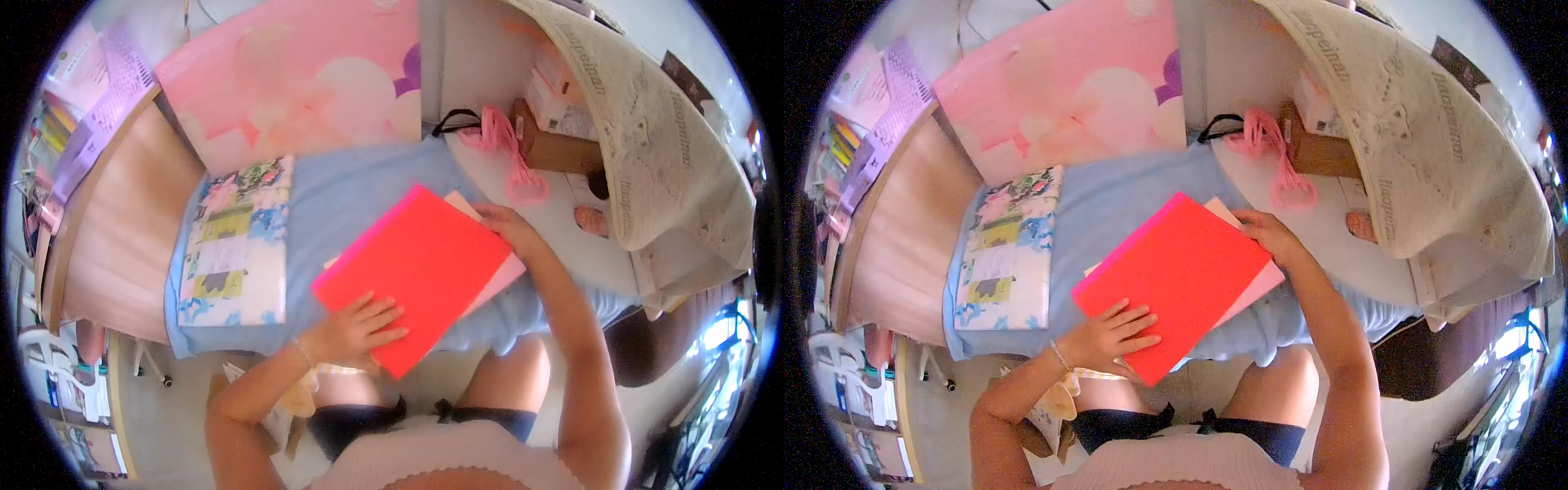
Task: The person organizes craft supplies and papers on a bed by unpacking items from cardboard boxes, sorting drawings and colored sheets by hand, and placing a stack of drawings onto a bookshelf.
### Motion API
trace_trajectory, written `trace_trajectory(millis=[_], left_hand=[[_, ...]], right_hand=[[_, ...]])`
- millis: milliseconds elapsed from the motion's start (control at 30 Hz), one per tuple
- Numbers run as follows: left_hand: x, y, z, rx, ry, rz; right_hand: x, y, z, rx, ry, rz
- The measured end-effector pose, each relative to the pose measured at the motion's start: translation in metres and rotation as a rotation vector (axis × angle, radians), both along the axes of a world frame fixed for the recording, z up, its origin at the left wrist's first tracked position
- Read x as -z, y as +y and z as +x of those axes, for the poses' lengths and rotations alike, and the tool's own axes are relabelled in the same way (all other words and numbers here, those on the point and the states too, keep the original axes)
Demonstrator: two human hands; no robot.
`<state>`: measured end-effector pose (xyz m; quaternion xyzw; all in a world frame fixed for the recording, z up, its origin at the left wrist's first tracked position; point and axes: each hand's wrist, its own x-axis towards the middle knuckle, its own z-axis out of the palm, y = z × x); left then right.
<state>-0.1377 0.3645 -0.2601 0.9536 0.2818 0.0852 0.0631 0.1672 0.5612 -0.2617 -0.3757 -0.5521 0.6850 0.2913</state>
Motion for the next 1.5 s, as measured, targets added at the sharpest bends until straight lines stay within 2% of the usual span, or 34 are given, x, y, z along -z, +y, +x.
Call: trace_trajectory(millis=[67,133,200,300,433,567,667,767,833,900,933,967,1033,1133,1200,1233,1267,1400,1500], left_hand=[[0.0,-0.003,-0.003,-0.02,0.112,0.066],[-0.001,-0.008,-0.003,-0.049,-0.017,0.015],[-0.001,-0.01,-0.003,-0.079,-0.173,-0.016],[0.002,-0.008,0.0,-0.062,-0.047,0.187],[0.006,-0.011,0.0,-0.047,-0.032,0.379],[-0.009,-0.013,-0.012,-0.077,-0.3,0.33],[-0.032,-0.017,-0.024,-0.086,-0.311,0.376],[-0.061,-0.025,-0.055,-0.264,-0.3,0.453],[-0.093,-0.041,-0.082,-0.483,-0.505,0.423],[-0.097,-0.058,-0.114,-0.762,-0.607,0.545],[-0.112,-0.065,-0.115,-0.783,-0.504,0.707],[-0.128,-0.071,-0.117,-0.812,-0.404,0.874],[-0.128,-0.072,-0.133,-0.74,-0.186,0.932],[-0.073,-0.067,-0.178,-0.761,-0.001,0.736],[-0.022,-0.064,-0.203,-0.886,0.119,0.388],[-0.018,-0.062,-0.201,-0.939,0.178,0.215],[-0.015,-0.062,-0.201,-1.038,-0.051,0.09],[-0.053,-0.059,-0.178,-0.974,-0.199,0.007],[-0.047,-0.043,-0.134,-0.762,-0.101,0.049]], right_hand=[[-0.003,-0.003,-0.001,0.009,-0.053,0.047],[-0.001,0.001,-0.001,-0.006,0.069,-0.023],[-0.024,-0.008,-0.009,-0.012,0.119,-0.115],[0.008,0.012,-0.018,-0.175,0.109,-0.154],[0.008,0.025,-0.016,-0.075,0.081,-0.144],[-0.013,0.016,-0.029,-0.13,0.164,-0.152],[-0.015,0.014,-0.052,-0.118,0.198,-0.129],[-0.025,0.012,-0.07,-0.177,0.325,-0.158],[-0.039,0.007,-0.076,-0.243,0.443,-0.206],[-0.047,-0.004,-0.082,-0.297,0.565,-0.26],[-0.049,-0.013,-0.089,-0.18,0.435,-0.163],[-0.042,-0.013,-0.089,-0.191,0.394,-0.157],[-0.024,-0.012,-0.088,-0.22,0.305,-0.139],[-0.007,-0.024,-0.092,-0.21,0.257,-0.194],[-0.001,-0.032,-0.094,-0.216,0.233,-0.216],[-0.001,-0.035,-0.095,-0.217,0.221,-0.224],[-0.003,-0.038,-0.093,-0.215,0.207,-0.21],[-0.016,-0.044,-0.079,-0.219,0.138,-0.118],[-0.016,-0.052,-0.085,-0.241,0.089,-0.106]])
